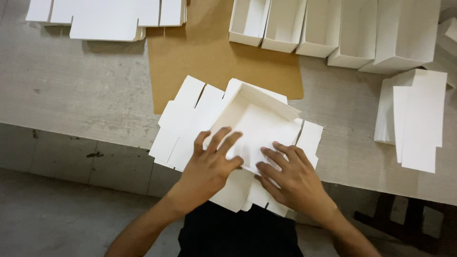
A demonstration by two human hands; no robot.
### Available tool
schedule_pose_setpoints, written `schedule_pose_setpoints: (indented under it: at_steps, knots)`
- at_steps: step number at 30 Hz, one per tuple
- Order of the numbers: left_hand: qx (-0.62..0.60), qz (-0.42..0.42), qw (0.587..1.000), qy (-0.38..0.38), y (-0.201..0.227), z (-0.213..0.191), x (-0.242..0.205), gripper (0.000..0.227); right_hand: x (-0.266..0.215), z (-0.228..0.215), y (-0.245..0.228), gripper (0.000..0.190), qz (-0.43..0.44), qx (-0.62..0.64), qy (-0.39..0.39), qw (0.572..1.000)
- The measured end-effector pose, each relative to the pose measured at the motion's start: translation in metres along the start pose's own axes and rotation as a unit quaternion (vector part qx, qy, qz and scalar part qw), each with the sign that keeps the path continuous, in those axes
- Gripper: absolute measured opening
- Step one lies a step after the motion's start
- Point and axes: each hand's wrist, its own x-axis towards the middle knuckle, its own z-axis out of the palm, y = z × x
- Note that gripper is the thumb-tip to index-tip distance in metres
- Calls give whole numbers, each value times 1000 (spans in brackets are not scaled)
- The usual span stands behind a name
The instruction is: The person folds flat white cardboard pieces into rectangular boxes by hand. They fold the side flaps up, tuck the tabs into slots to form the box shape, and place the finished boxes in a stack.
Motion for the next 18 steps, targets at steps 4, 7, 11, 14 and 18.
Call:
schedule_pose_setpoints:
  at_steps: [4,7,11,14,18]
  knots:
    - [7,-38,998,53,-6,0,2,16,8,8,-14,23,33,-60,-8,998]
    - [7,-70,994,89,-21,11,0,34,12,16,-10,18,37,-66,9,997]
    - [-132,-81,983,102,-30,38,-4,37,9,30,3,13,49,-65,8,997]
    - [-151,-59,978,131,-35,38,-1,37,19,32,12,8,48,-66,35,996]
    - [-156,-39,970,181,-34,45,3,33,35,36,24,14,99,-87,55,990]
